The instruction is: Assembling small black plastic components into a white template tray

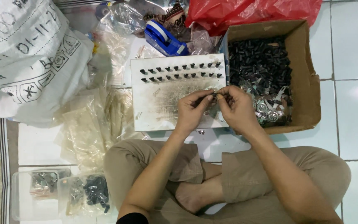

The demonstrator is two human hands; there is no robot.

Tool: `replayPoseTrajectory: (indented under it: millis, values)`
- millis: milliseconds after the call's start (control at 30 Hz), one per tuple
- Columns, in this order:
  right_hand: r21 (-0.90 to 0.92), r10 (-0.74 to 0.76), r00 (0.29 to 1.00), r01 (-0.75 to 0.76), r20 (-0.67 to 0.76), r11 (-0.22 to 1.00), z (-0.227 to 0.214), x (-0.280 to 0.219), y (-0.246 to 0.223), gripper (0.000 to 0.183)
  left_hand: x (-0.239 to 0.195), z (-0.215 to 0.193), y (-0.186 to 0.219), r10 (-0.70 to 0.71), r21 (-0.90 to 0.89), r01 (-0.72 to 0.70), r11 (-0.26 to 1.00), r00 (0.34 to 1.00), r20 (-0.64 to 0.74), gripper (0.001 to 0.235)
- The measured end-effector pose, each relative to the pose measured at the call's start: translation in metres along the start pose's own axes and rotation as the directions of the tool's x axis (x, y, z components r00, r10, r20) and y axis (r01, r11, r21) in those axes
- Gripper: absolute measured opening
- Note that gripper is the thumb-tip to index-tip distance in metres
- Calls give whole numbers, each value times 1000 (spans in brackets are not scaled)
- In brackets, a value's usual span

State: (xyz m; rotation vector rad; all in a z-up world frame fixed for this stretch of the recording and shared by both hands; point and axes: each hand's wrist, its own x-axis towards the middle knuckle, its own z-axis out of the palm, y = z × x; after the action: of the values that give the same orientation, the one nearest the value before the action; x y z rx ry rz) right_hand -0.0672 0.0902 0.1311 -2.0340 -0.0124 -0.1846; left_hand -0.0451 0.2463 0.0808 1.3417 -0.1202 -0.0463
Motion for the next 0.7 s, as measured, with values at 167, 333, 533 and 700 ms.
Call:
replayPoseTrajectory:
  millis: [167, 333, 533, 700]
  values:
    - [112, 73, 996, -79, 57, 991, -5, 8, 7, 18, 1, 5, -5, -66, -44, 65, 997, 997, -30, 17]
    - [-32, -19, 994, 23, 103, 999, -15, 14, 23, 18, -6, 14, -11, -138, -106, 134, 985, 990, -28, 20]
    - [-343, -204, 978, 206, 41, 916, -30, 30, 49, 12, -11, 18, 34, -285, -1, 287, 958, 952, 110, 58]
    - [-497, -255, 958, 287, 134, 819, -19, 35, 60, 14, -9, 21, 19, -323, -20, 342, 939, 904, 281, 77]
